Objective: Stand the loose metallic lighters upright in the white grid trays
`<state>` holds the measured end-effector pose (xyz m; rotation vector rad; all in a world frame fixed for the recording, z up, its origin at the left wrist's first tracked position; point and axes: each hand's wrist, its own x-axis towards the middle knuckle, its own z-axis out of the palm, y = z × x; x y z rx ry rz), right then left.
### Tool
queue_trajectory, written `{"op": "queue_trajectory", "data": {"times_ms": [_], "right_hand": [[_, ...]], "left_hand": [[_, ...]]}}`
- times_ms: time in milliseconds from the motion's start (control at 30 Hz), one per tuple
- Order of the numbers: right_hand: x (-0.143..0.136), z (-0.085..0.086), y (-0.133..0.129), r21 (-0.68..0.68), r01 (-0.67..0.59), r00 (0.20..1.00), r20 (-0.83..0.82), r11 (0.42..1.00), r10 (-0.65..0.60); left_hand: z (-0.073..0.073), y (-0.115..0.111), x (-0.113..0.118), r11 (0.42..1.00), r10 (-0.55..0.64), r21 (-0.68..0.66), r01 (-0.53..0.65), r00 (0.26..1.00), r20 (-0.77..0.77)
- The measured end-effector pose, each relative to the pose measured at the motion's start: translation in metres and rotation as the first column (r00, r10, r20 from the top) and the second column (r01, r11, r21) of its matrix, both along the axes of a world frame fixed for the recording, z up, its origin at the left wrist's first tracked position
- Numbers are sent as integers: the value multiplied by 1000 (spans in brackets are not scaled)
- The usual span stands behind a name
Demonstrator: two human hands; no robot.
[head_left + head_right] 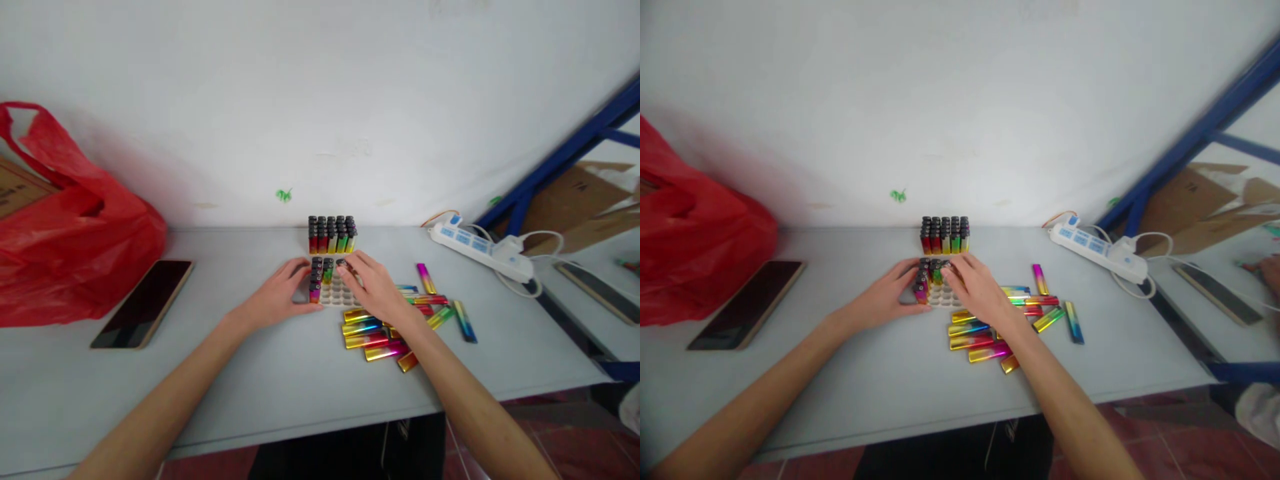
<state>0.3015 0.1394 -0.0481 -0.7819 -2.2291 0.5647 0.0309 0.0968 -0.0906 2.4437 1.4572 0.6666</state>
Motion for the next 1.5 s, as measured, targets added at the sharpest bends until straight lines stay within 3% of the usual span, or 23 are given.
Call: {"op": "queue_trajectory", "data": {"times_ms": [100,367,500,633,733,833,933,1000,1100,1167,1200,1333,1500], "right_hand": [[0,1,0,29,-42,997,71,999,39],[-3,-5,-1,-99,-31,994,99,995,41],[-4,-6,0,-29,-80,965,249,996,85],[-9,-9,-1,124,-7,920,390,992,-42],[-14,-12,-3,143,23,885,457,990,-86],[-10,-8,0,105,8,914,402,994,-49],[9,1,13,78,120,950,281,990,-138],[33,5,28,84,310,914,248,947,-321],[80,2,52,110,641,692,345,760,-634],[111,-4,64,83,740,548,501,668,-669],[123,-7,68,56,753,507,587,656,-632],[143,-16,72,-15,733,496,696,680,-520],[117,-9,71,11,635,595,631,772,-498]], "left_hand": [[-1,0,0,1000,-6,10,6,1000,10],[-1,0,0,1000,-6,2,6,1000,17],[-1,0,-1,1000,-8,4,8,999,36],[-1,1,-1,1000,-13,10,12,999,36],[-1,1,-1,1000,-9,15,9,1000,20],[-2,2,-2,1000,-5,17,5,1000,16],[-3,3,-3,1000,-1,17,0,1000,13],[-2,3,-3,1000,0,4,0,1000,7],[-2,4,-3,1000,7,-16,-6,1000,12],[-2,4,-3,1000,9,-17,-9,1000,22],[-3,4,-3,1000,7,-15,-7,1000,26],[-3,4,-3,1000,-4,-9,5,1000,18],[-2,3,-1,1000,6,-4,-6,1000,2]]}}
